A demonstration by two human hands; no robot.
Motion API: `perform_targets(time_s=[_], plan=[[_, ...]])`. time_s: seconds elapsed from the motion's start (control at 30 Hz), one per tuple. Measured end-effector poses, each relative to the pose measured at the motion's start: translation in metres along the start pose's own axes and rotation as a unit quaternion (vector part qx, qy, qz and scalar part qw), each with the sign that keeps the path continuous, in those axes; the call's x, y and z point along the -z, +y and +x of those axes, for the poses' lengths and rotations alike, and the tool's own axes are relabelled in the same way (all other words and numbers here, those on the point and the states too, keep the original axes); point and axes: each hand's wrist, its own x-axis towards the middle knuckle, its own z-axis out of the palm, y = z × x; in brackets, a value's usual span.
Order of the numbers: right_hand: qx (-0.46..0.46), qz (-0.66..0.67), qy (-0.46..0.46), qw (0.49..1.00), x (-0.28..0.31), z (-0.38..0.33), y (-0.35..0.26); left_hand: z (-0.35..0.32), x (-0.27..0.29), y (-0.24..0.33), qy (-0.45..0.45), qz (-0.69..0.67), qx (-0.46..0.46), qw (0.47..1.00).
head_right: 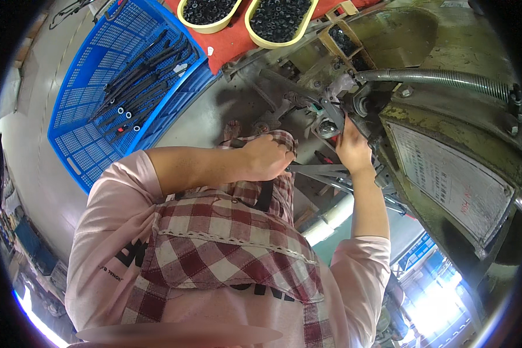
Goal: The person repeatedly picks long black bicycle stay rods from a blue crate, places them into a press machine, and operates the lever to attach small black plastic end caps. The finished rods are placed on a nearby green table. The process is repeated continuously throughout the clip.
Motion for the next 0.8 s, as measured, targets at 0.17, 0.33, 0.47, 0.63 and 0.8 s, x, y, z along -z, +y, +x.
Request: perform_targets(time_s=[0.17, 0.33, 0.47, 0.63, 0.8], plan=[[0.012, -0.002, 0.023, 1.0, -0.008, -0.004, 0.006, 0.0, 0.005, 0.006, -0.035, -0.007, 0.001, 0.999], [0.017, -0.006, -0.006, 1.0, -0.005, -0.003, 0.011, -0.001, 0.017, 0.01, -0.051, -0.015, -0.001, 0.999], [-0.029, 0.02, -0.006, 0.999, 0.0, -0.003, 0.008, -0.002, 0.017, 0.009, -0.052, 0.007, -0.014, 0.998], [-0.015, 0.128, -0.022, 0.991, 0.067, -0.008, -0.025, -0.004, -0.006, 0.005, 0.033, 0.072, -0.054, 0.995], [-0.032, 0.039, -0.088, 0.995, 0.08, -0.051, -0.015, 0.015, -0.022, 0.052, 0.058, 0.052, -0.071, 0.994]])
